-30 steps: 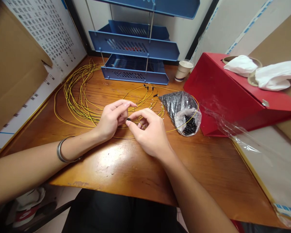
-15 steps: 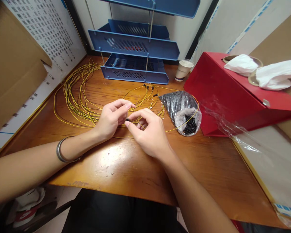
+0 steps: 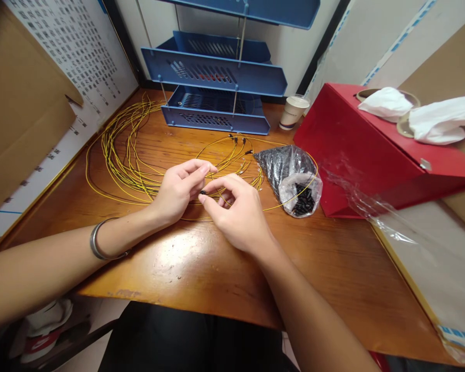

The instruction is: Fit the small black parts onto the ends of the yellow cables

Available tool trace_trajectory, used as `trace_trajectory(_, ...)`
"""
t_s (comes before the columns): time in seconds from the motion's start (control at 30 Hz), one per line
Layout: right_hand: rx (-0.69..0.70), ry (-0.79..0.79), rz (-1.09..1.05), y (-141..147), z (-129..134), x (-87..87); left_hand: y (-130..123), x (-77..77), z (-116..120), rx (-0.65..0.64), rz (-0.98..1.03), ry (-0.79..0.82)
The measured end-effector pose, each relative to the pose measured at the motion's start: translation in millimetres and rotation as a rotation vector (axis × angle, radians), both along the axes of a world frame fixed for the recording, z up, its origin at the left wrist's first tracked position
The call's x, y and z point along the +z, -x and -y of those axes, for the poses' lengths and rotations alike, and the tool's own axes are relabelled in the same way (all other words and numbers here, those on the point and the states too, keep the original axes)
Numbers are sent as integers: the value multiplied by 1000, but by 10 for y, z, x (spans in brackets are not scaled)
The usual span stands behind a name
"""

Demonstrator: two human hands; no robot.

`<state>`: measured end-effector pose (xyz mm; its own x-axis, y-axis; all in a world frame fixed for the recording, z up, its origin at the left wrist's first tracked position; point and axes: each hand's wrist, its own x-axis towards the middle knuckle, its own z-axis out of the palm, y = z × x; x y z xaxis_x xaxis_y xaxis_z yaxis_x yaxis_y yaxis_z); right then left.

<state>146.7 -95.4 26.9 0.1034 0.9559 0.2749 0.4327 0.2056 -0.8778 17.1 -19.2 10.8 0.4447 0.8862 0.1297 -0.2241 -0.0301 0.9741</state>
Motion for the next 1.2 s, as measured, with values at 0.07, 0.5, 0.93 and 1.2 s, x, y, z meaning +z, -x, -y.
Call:
trace_trajectory(0.07,-1,-1,6,-1,2,-2,1,9,1,-9,0,6)
trace_trajectory(0.5,10,7,37,0,3,-8,15,-27,-1,78,-49,-52)
trace_trajectory(0.93,26,14,31,12,13,7,5,-24,7,-2,-48,-93)
trace_trajectory(1.2,17,10,32,4,15,-5,-2,-13,2,8,-52,-10)
